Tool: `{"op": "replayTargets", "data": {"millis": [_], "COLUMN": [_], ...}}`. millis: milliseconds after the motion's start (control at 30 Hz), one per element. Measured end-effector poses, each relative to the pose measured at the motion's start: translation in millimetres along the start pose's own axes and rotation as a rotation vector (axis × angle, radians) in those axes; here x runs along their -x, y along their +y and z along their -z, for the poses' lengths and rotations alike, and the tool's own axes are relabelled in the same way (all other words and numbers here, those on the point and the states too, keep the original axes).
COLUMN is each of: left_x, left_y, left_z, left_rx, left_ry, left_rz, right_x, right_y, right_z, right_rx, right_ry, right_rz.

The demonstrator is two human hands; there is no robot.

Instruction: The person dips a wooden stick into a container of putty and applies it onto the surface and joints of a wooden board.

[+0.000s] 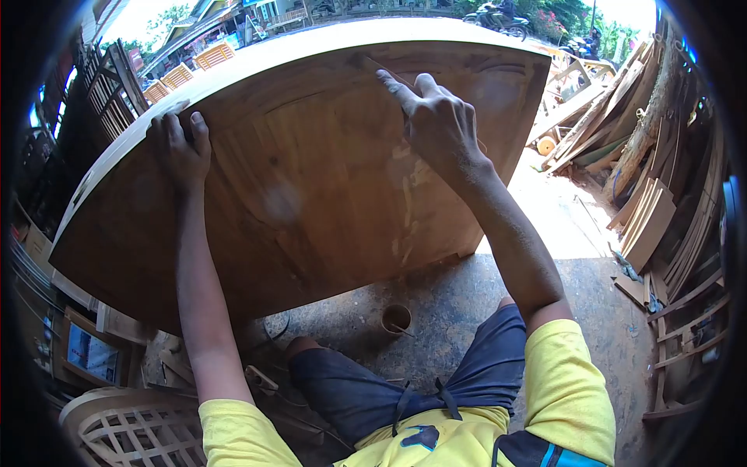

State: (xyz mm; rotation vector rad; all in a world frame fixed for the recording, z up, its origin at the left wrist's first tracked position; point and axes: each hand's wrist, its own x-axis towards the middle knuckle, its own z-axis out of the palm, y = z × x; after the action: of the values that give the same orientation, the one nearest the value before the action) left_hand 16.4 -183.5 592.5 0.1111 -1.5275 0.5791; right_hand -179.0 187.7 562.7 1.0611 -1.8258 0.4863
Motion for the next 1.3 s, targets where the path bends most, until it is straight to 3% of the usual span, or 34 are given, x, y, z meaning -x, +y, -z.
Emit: {"op": "replayTargets", "data": {"millis": [167, 300, 700, 767, 800, 867, 967, 1167, 1300], "left_x": [-0.8, 2.4, -1.5, -2.3, -1.6, 0.5, -0.9, 2.1, 3.3], "left_y": [0.1, -1.6, 0.2, 2.3, 1.1, -2.3, 5.4, -4.0, -5.1], "left_z": [0.6, -3.4, -1.3, -0.2, -1.3, -2.2, 3.8, -2.0, -2.8], "left_rx": [-0.006, -0.023, -0.022, -0.028, -0.032, -0.034, -0.054, -0.054, -0.044], "left_ry": [-0.017, 0.003, -0.058, 0.021, 0.021, 0.006, -0.056, -0.020, -0.029], "left_rz": [0.021, -0.005, 0.050, -0.011, -0.012, -0.012, 0.046, -0.004, 0.002], "right_x": [6.4, 6.4, 28.5, 33.0, 34.0, 34.1, 31.2, 31.1, 40.3], "right_y": [28.8, 17.8, 18.9, 20.9, 20.5, 18.4, 13.9, 9.6, -1.7], "right_z": [31.5, 21.9, -15.0, -21.8, -24.3, -29.9, -44.6, -87.8, -71.2], "right_rx": [0.049, -0.132, -0.275, -0.531, -0.535, -0.704, -0.759, -0.394, -0.305], "right_ry": [-0.110, -0.015, 0.068, 0.425, 0.426, 0.417, 0.457, 0.518, 0.387], "right_rz": [-0.093, -0.107, -0.233, -0.355, -0.353, -0.564, -0.558, -0.346, -0.413]}}
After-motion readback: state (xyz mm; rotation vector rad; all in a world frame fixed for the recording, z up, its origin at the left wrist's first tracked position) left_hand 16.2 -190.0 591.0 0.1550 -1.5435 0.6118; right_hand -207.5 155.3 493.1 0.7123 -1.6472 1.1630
